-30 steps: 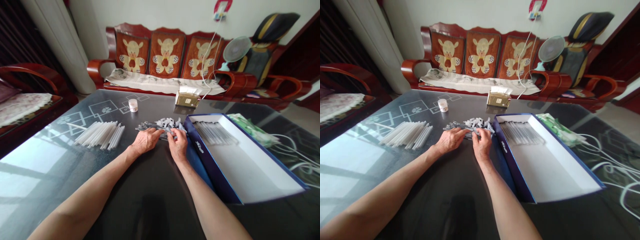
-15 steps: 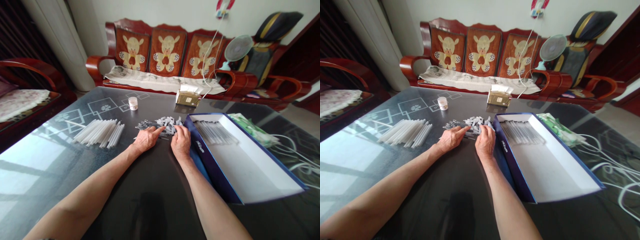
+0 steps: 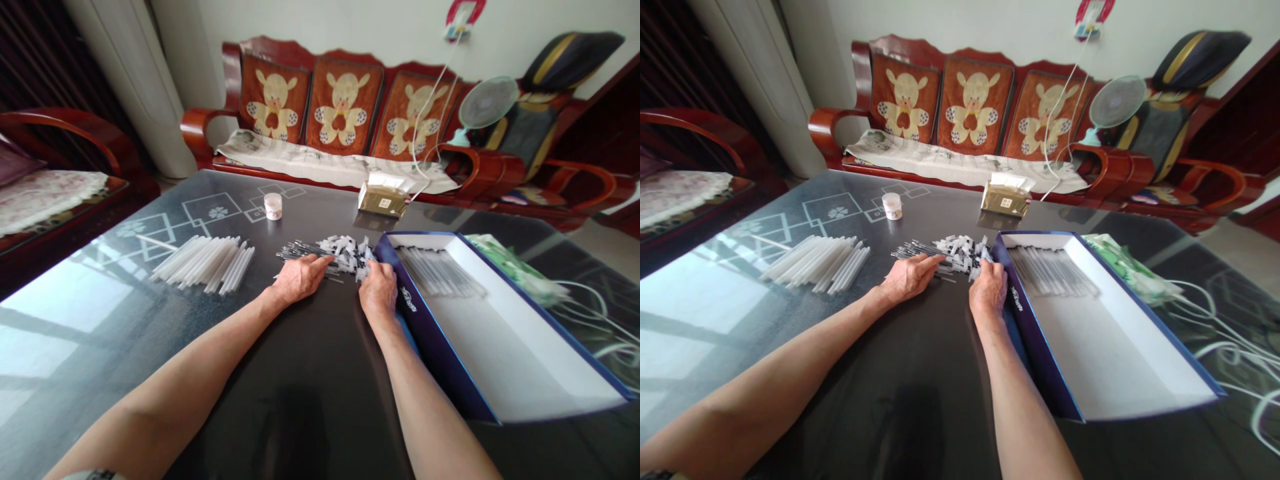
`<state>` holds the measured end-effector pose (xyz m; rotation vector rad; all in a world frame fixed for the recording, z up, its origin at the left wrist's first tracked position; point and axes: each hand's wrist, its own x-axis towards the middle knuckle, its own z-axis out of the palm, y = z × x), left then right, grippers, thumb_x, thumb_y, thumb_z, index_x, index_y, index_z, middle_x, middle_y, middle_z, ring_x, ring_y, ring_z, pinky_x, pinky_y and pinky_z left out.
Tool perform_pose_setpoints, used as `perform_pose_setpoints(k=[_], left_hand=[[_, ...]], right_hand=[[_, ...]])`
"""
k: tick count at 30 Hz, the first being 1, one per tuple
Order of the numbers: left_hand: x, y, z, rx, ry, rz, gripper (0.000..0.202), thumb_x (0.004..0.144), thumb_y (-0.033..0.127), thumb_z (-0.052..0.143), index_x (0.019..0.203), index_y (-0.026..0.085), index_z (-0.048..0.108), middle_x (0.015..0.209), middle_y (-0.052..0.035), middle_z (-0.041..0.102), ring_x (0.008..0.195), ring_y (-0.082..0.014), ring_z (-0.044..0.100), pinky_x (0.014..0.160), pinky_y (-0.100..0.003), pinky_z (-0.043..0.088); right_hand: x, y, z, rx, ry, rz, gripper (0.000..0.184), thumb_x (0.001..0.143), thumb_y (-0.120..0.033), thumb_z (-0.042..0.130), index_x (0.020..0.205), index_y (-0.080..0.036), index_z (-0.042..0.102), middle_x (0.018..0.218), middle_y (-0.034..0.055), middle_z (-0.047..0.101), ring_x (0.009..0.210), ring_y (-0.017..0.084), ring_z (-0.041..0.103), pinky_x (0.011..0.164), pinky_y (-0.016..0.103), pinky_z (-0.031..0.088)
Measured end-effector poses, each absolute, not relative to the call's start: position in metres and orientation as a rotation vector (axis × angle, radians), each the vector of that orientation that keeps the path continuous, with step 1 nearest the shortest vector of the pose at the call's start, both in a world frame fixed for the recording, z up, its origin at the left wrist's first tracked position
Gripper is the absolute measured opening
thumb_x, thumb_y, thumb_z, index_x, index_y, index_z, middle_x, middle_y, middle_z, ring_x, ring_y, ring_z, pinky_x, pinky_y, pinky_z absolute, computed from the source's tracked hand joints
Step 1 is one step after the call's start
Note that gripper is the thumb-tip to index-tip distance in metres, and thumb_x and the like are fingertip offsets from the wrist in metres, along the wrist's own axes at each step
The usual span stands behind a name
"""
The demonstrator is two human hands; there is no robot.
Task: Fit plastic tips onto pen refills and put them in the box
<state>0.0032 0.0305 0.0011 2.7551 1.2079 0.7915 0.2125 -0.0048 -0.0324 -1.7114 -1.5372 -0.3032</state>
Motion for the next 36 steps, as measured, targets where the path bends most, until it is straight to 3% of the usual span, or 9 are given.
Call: perform_pose_setpoints(k=[4,8,16,36], left_hand=[[0.004,0.034,-0.003,2.696,1.152,0.898,0.034,0.096,0.031,0.039,0.124,0.017,0.054,0.096,-0.0081,0.068,0.087,-0.0173,0.066,0.075,-0.026,0.052],[0.003,0.035,-0.003,2.659,1.082,0.995,0.028,0.096,0.031,0.040,0.109,0.016,0.060,0.093,-0.0079,0.067,0.083,-0.0167,0.065,0.075,-0.026,0.052],[0.001,0.035,0.000,2.762,1.034,0.983,0.030,0.094,0.025,0.040,0.114,0.016,0.061,0.088,-0.0073,0.062,0.084,-0.0171,0.061,0.076,-0.027,0.051],[0.003,0.035,0.001,2.791,0.841,0.900,0.030,0.094,0.021,0.038,0.113,0.013,0.061,0.083,-0.0067,0.058,0.077,-0.0161,0.058,0.074,-0.027,0.051]], right_hand=[[0.203,-0.010,-0.017,-1.583,-1.520,-0.329,0.035,0.081,-0.008,0.040,0.107,-0.017,0.062,0.099,0.0120,0.057,0.093,0.025,0.056,0.083,0.040,0.048],[0.183,-0.015,-0.005,-1.318,-1.578,-0.172,0.027,0.088,-0.015,0.041,0.108,-0.019,0.059,0.104,0.0114,0.060,0.099,0.022,0.059,0.084,0.036,0.052],[0.170,-0.016,-0.010,-1.220,-1.596,0.085,0.022,0.085,-0.015,0.047,0.103,-0.020,0.059,0.097,0.0085,0.066,0.090,0.019,0.064,0.077,0.033,0.055],[0.171,-0.014,-0.013,-1.140,-1.641,0.106,0.022,0.084,-0.011,0.050,0.100,-0.021,0.061,0.097,0.0061,0.068,0.092,0.018,0.065,0.079,0.032,0.055]])
